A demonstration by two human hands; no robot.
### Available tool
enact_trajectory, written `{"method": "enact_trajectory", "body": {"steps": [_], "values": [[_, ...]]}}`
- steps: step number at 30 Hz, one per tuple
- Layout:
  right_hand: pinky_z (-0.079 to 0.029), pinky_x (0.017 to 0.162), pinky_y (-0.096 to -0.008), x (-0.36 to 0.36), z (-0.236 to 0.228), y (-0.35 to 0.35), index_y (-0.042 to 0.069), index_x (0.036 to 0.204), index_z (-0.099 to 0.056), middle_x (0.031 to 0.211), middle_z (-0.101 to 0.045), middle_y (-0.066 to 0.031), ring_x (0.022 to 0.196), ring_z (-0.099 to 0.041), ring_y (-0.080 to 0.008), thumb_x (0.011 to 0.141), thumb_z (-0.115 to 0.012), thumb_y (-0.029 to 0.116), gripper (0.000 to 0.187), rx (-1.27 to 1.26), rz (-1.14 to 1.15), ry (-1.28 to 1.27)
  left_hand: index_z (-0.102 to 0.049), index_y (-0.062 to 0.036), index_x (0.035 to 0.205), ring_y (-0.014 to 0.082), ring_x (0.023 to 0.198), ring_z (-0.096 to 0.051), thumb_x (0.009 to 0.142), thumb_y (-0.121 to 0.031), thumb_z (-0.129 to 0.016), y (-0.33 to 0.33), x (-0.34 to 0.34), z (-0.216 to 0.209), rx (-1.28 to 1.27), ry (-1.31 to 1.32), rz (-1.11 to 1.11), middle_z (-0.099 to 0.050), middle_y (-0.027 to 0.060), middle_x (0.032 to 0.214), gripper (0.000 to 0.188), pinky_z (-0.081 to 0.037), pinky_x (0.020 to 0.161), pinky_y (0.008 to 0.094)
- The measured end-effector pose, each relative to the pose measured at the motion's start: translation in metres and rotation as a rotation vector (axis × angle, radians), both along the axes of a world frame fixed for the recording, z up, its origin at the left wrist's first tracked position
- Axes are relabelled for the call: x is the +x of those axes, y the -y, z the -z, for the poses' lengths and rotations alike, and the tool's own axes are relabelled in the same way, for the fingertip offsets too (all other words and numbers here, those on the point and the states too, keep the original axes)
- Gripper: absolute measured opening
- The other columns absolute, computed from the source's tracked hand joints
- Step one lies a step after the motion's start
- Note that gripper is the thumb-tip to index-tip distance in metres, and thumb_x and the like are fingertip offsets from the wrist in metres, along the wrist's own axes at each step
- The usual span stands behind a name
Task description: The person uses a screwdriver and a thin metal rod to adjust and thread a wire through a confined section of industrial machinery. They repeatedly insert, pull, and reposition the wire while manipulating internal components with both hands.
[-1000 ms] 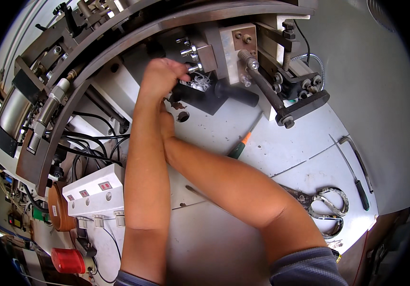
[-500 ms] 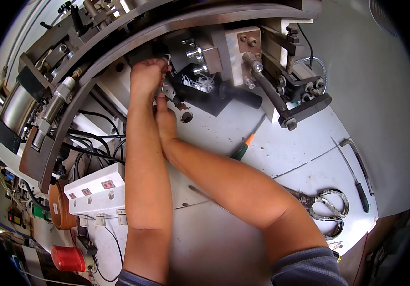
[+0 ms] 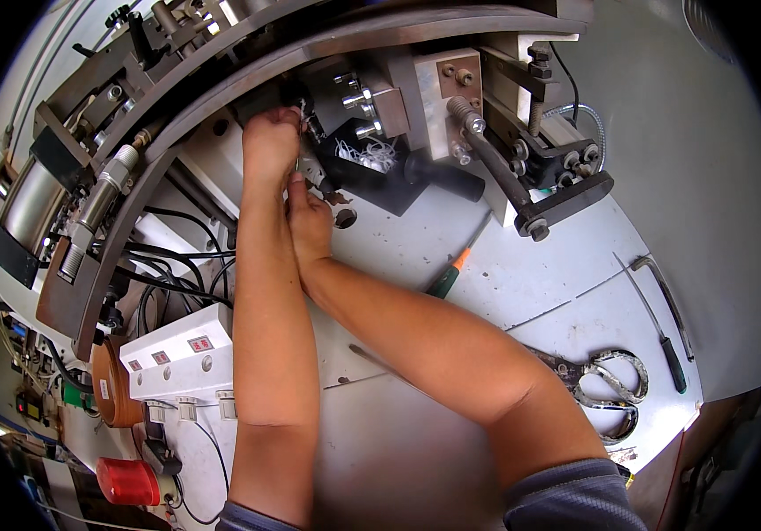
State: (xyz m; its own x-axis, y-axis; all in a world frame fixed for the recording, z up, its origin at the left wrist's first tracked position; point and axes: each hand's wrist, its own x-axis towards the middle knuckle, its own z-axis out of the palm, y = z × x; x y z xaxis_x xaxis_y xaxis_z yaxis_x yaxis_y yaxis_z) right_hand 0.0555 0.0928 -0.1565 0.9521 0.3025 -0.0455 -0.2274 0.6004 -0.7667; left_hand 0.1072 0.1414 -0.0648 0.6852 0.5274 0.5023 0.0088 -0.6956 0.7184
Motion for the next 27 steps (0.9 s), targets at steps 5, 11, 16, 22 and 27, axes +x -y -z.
{"method": "enact_trajectory", "body": {"steps": [5,11,16,22,27], "values": [[-0.039,0.056,-0.0306,-0.002,-0.004,0.001,0.003,0.062,-0.058,0.061,-0.056,-0.0011,0.057,-0.047,-0.0112,0.097,-0.056,0.045,0.054,0.035,0.035,0.004,-0.071,-0.0012,0.091,0.0407,0.095,-0.065,0.087,-0.026,-0.054,-0.007,0.005,0.004,0.057,0.012,-0.041,-0.069,0.0233,0.092,0.03,-0.049,0.087,0.0445],[-0.039,0.057,-0.0307,0.001,-0.005,0.004,0.003,0.065,-0.059,0.061,-0.055,-0.0012,0.058,-0.046,-0.0114,0.099,-0.052,0.044,0.054,-0.049,0.106,0.054,-0.068,0.0019,0.082,0.0224,0.07,-0.067,0.09,-0.019,-0.05,-0.015,0.018,0.015,0.286,0.048,-0.114,-0.068,0.018,0.076,0.029,-0.051,0.066,0.0369],[-0.04,0.06,-0.0321,-0.006,-0.006,0.001,0.002,0.068,-0.059,0.062,-0.055,-0.0029,0.06,-0.047,-0.0132,0.1,-0.049,0.044,0.055,-0.166,0.131,0.061,-0.063,-0.0001,0.076,0.02,0.058,-0.062,0.09,-0.015,-0.046,-0.051,0.047,0.03,0.139,0.374,-0.018,-0.065,0.0139,0.07,0.027,-0.049,0.053,0.0335],[-0.043,0.062,-0.0329,0.015,0.016,-0.003,0.0,0.068,-0.061,0.068,-0.06,-0.0048,0.063,-0.052,-0.0148,0.099,-0.049,0.047,0.057,0.055,-0.045,-0.108,-0.065,-0.0006,0.077,0.0141,0.052,-0.053,0.088,-0.016,-0.053,-0.005,0.031,0.015,-0.181,0.191,0.11,-0.064,0.0082,0.068,0.022,-0.044,0.049,0.0286],[-0.047,0.068,-0.0335,0.005,0.01,-0.006,0.0,0.079,-0.066,0.08,-0.067,-0.0081,0.073,-0.06,-0.0156,0.099,-0.046,0.051,0.059,0.029,-0.109,-0.074,-0.067,0.0039,0.091,0.0092,0.052,-0.05,0.086,-0.012,-0.061,0.014,0.003,0.004,-0.148,-0.106,0.361,-0.068,0.0063,0.074,0.018,-0.043,0.05,0.0246]]}}
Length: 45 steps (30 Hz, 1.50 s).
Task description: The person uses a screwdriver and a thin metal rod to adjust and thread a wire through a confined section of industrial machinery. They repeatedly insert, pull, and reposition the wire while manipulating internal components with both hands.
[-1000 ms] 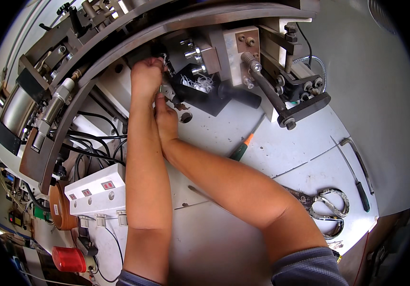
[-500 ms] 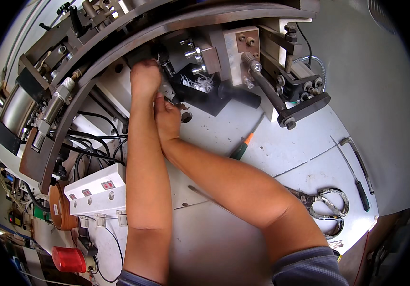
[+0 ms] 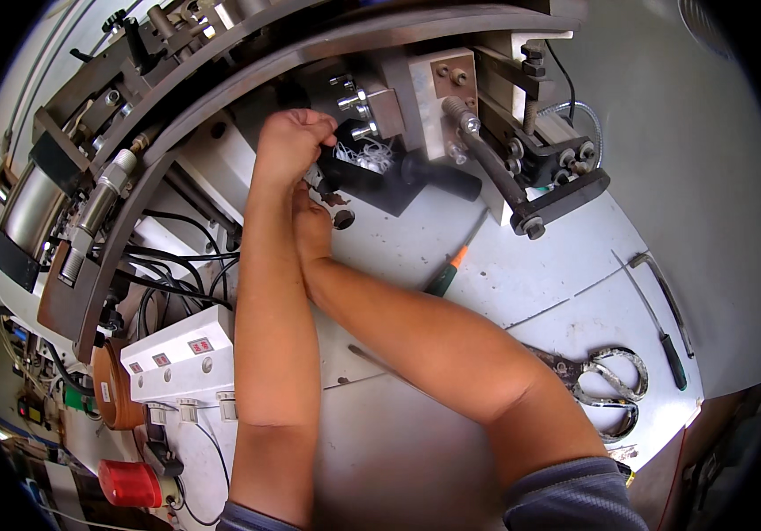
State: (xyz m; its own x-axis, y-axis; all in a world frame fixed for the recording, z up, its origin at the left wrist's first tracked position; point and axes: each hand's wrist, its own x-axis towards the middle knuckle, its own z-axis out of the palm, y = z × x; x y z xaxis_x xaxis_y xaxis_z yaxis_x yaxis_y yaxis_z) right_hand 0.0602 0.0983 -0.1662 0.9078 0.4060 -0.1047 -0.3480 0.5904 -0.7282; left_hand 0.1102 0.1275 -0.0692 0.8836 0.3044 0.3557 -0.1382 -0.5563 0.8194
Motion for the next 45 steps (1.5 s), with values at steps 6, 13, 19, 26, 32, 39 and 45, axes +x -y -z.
{"method": "enact_trajectory", "body": {"steps": [6,13,19,26,32,39,45], "values": [[-0.048,0.069,-0.0329,-0.005,-0.002,0.0,0.003,0.093,-0.063,0.086,-0.066,-0.0049,0.076,-0.061,-0.0154,0.098,-0.05,0.035,0.035,-0.141,-0.033,0.181,-0.073,0.0023,0.091,0.015,0.071,-0.065,0.081,-0.008,-0.064,-0.001,0.0,0.0,-0.118,-0.006,0.04,-0.073,0.0105,0.082,0.016,-0.05,0.066,0.0282],[-0.044,0.064,-0.0294,0.011,0.005,-0.02,0.002,0.084,-0.064,0.076,-0.063,-0.0023,0.069,-0.054,-0.011,0.097,-0.048,0.025,0.03,0.176,0.164,0.089,-0.072,-0.0106,0.105,0.0226,0.073,-0.067,0.089,-0.024,-0.057,-0.008,-0.004,-0.011,0.367,0.144,-0.407,-0.073,0.0102,0.093,0.026,-0.052,0.074,0.0327],[-0.039,0.057,-0.0296,0.024,-0.051,0.029,0.001,0.086,-0.064,0.066,-0.055,0.0006,0.06,-0.047,-0.0091,0.098,-0.046,0.02,0.029,0.053,0.19,0.48,-0.074,-0.0148,0.1,0.0283,0.096,-0.067,0.087,-0.025,-0.051,-0.015,-0.014,-0.026,0.8,0.109,-0.351,-0.071,0.0107,0.103,0.028,-0.05,0.089,0.0368],[-0.037,0.048,-0.0245,0.026,-0.057,0.033,0.002,0.082,-0.058,0.065,-0.054,0.0008,0.054,-0.046,-0.0059,0.1,-0.049,0.024,0.03,-0.143,0.19,0.61,-0.071,-0.0032,0.093,0.0196,0.076,-0.065,0.087,-0.019,-0.054,-0.03,0.005,-0.015,0.177,0.496,-0.209,-0.072,0.0088,0.085,0.024,-0.05,0.074,0.0317],[-0.036,0.047,-0.0231,0.042,-0.064,0.034,0.002,0.091,-0.061,0.064,-0.052,0.0018,0.053,-0.044,-0.0065,0.101,-0.047,0.021,0.026,0.149,0.149,0.473,-0.074,-0.005,0.092,0.0213,0.084,-0.067,0.087,-0.023,-0.053,-0.007,0.0,-0.018,0.044,0.406,-0.141,-0.073,0.0112,0.09,0.029,-0.051,0.08,0.032],[-0.04,0.049,-0.0246,0.037,-0.083,0.037,-0.002,0.105,-0.063,0.07,-0.058,-0.0001,0.057,-0.05,-0.0063,0.097,-0.053,0.01,0.017,0.061,0.303,0.665,-0.072,-0.0003,0.096,0.0177,0.076,-0.066,0.087,-0.021,-0.061,-0.014,0.003,-0.02,0.014,0.565,-0.058,-0.072,0.0097,0.085,0.025,-0.052,0.069,0.0313],[-0.035,0.043,-0.0234,0.038,-0.09,0.042,-0.001,0.115,-0.062,0.069,-0.06,-0.0003,0.05,-0.046,-0.005,0.096,-0.055,0.009,0.022,0.021,0.313,0.752,-0.067,0.003,0.1,0.0162,0.072,-0.064,0.084,-0.013,-0.067,-0.015,0.007,-0.02,-0.192,0.53,-0.034,-0.069,0.0089,0.087,0.023,-0.052,0.062,0.0315]]}}
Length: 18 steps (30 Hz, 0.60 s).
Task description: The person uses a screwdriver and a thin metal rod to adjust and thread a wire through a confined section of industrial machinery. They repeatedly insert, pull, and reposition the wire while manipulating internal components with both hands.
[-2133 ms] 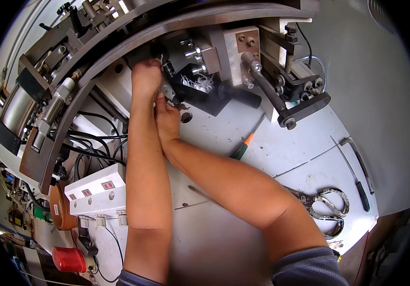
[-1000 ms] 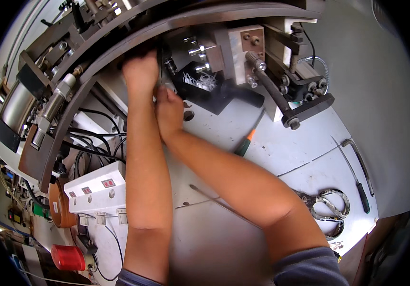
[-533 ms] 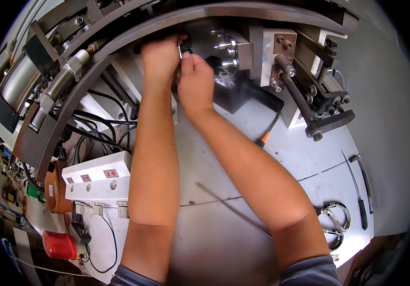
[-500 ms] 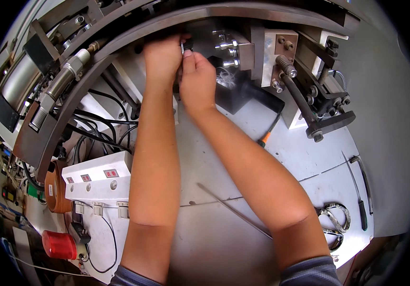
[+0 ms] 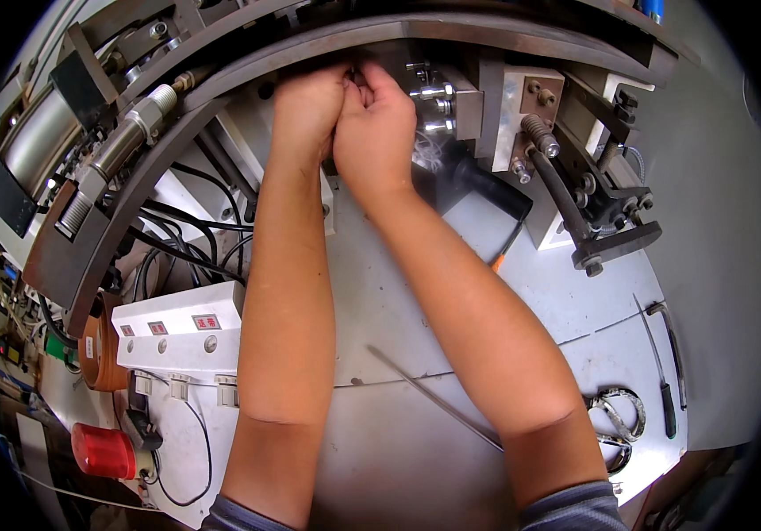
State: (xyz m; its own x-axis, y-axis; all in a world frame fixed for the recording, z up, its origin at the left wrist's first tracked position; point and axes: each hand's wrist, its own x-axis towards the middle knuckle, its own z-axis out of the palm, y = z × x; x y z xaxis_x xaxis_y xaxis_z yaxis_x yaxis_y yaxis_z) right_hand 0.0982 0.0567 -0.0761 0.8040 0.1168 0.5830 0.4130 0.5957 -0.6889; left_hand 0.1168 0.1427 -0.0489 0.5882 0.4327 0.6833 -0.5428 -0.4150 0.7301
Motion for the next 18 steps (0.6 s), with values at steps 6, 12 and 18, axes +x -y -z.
{"method": "enact_trajectory", "body": {"steps": [6,12,18], "values": [[-0.03,0.035,-0.0246,-0.005,-0.007,0.003,0.001,0.113,-0.063,0.062,-0.056,-0.0001,0.042,-0.041,-0.006,0.095,-0.053,0.011,0.023,0.008,-0.092,-0.029,-0.066,0.0025,0.106,0.0167,0.08,-0.062,0.083,-0.011,-0.068,-0.007,0.0,-0.001,0.031,0.078,-0.027,-0.067,0.0089,0.097,0.027,-0.051,0.066,0.0313],[-0.03,0.034,-0.0254,-0.003,-0.009,0.006,0.0,0.111,-0.064,0.06,-0.055,-0.0012,0.04,-0.041,-0.007,0.095,-0.052,0.01,0.022,-0.092,-0.041,0.004,-0.065,0.0018,0.106,0.0171,0.082,-0.06,0.085,-0.012,-0.066,-0.001,-0.004,-0.005,-0.055,0.08,-0.034,-0.066,0.009,0.102,0.025,-0.051,0.068,0.0323],[-0.035,0.04,-0.0276,-0.005,-0.012,0.012,-0.001,0.103,-0.065,0.061,-0.058,-0.0025,0.047,-0.046,-0.0079,0.095,-0.051,0.008,0.019,-0.121,-0.13,-0.066,-0.064,0.0,0.105,0.0314,0.093,-0.061,0.09,-0.019,-0.055,0.006,-0.012,-0.009,0.045,-0.04,-0.21,-0.066,0.0164,0.104,0.026,-0.049,0.08,0.0403]]}}
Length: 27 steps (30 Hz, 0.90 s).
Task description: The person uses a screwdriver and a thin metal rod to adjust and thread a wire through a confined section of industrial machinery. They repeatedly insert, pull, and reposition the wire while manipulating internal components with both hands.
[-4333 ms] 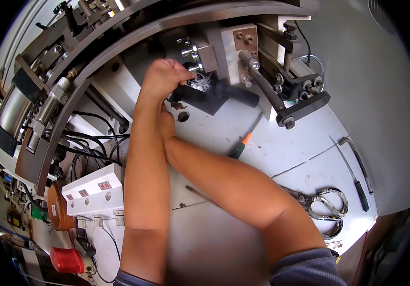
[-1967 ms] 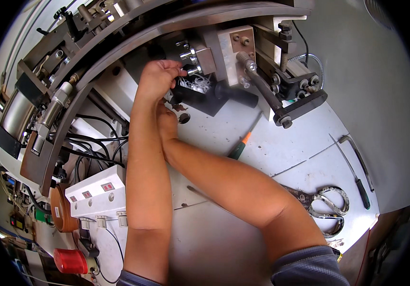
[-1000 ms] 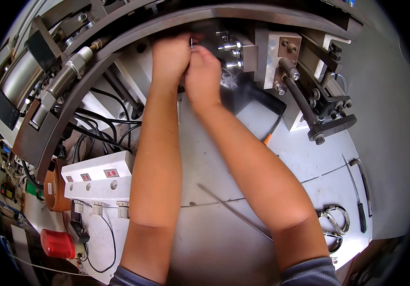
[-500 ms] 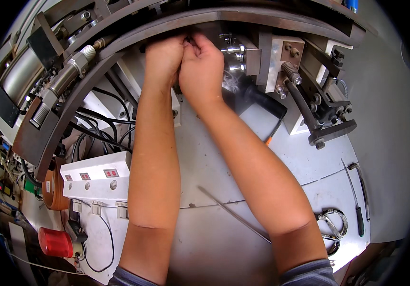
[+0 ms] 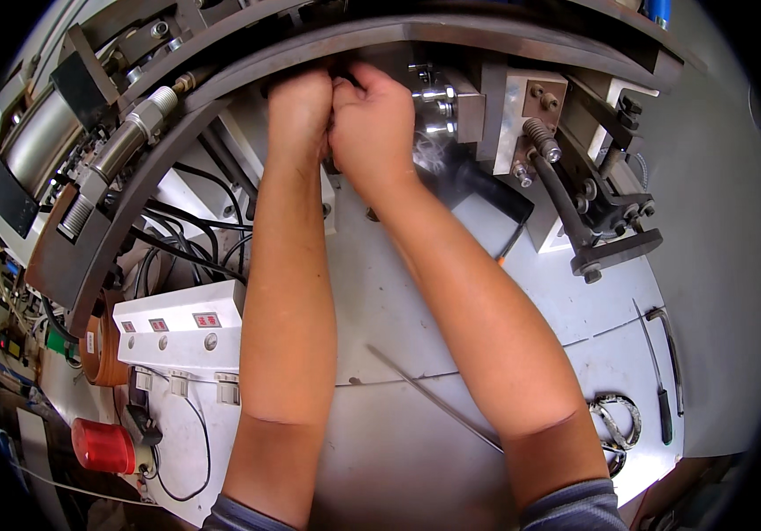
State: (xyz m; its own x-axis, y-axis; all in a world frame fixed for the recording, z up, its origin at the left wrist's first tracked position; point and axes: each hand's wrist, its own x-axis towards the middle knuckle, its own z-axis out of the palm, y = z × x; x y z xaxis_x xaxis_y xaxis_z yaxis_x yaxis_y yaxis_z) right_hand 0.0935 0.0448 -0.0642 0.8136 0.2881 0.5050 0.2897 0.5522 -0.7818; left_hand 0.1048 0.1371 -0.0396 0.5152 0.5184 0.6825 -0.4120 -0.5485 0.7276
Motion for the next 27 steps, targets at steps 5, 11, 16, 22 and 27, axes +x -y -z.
{"method": "enact_trajectory", "body": {"steps": [5,11,16,22,27], "values": [[-0.029,0.035,-0.024,-0.006,-0.004,0.008,0.003,0.113,-0.061,0.067,-0.057,-0.0004,0.04,-0.039,-0.0062,0.095,-0.051,0.01,0.022,0.106,-0.225,-0.133,-0.063,-0.0008,0.107,0.0388,0.102,-0.061,0.092,-0.02,-0.048,0.018,-0.015,-0.015,0.122,-0.098,-0.134,-0.066,0.0201,0.109,0.029,-0.048,0.088,0.0438],[-0.03,0.036,-0.026,0.001,0.0,0.01,0.003,0.099,-0.061,0.066,-0.053,-0.0007,0.044,-0.042,-0.0081,0.094,-0.05,0.009,0.013,0.159,-0.506,-0.243,-0.064,-0.0019,0.107,0.0312,0.089,-0.061,0.093,-0.025,-0.049,0.012,-0.025,-0.015,0.199,-0.274,-0.166,-0.067,0.0168,0.104,0.031,-0.049,0.079,0.0407],[-0.037,0.048,-0.0231,-0.017,0.011,-0.029,0.002,0.109,-0.061,0.078,-0.061,-0.0002,0.057,-0.048,-0.0052,0.095,-0.051,0.006,0.018,0.303,-0.269,-0.097,-0.069,-0.0005,0.102,0.0172,0.07,-0.062,0.092,-0.032,-0.057,-0.026,-0.011,-0.004,0.142,-0.202,0.105,-0.07,0.0101,0.09,0.035,-0.05,0.066,0.0311],[-0.045,0.066,-0.0221,-0.009,0.022,-0.038,-0.002,0.109,-0.06,0.084,-0.064,-0.0017,0.076,-0.055,-0.0073,0.094,-0.053,0.002,0.018,0.264,0.056,0.05,-0.073,0.0004,0.093,0.0152,0.077,-0.065,0.085,-0.029,-0.065,-0.001,-0.024,-0.009,0.075,-0.28,0.206,-0.072,0.0087,0.087,0.032,-0.051,0.073,0.028],[-0.046,0.069,-0.023,-0.003,0.022,-0.03,-0.001,0.104,-0.06,0.085,-0.066,-0.0035,0.078,-0.056,-0.0078,0.092,-0.055,0.003,0.013,0.19,0.123,0.092,-0.074,-0.0013,0.095,0.0157,0.08,-0.065,0.084,-0.034,-0.066,0.003,-0.019,-0.006,0.064,-0.245,0.266,-0.072,0.0084,0.088,0.035,-0.05,0.075,0.0287]]}}
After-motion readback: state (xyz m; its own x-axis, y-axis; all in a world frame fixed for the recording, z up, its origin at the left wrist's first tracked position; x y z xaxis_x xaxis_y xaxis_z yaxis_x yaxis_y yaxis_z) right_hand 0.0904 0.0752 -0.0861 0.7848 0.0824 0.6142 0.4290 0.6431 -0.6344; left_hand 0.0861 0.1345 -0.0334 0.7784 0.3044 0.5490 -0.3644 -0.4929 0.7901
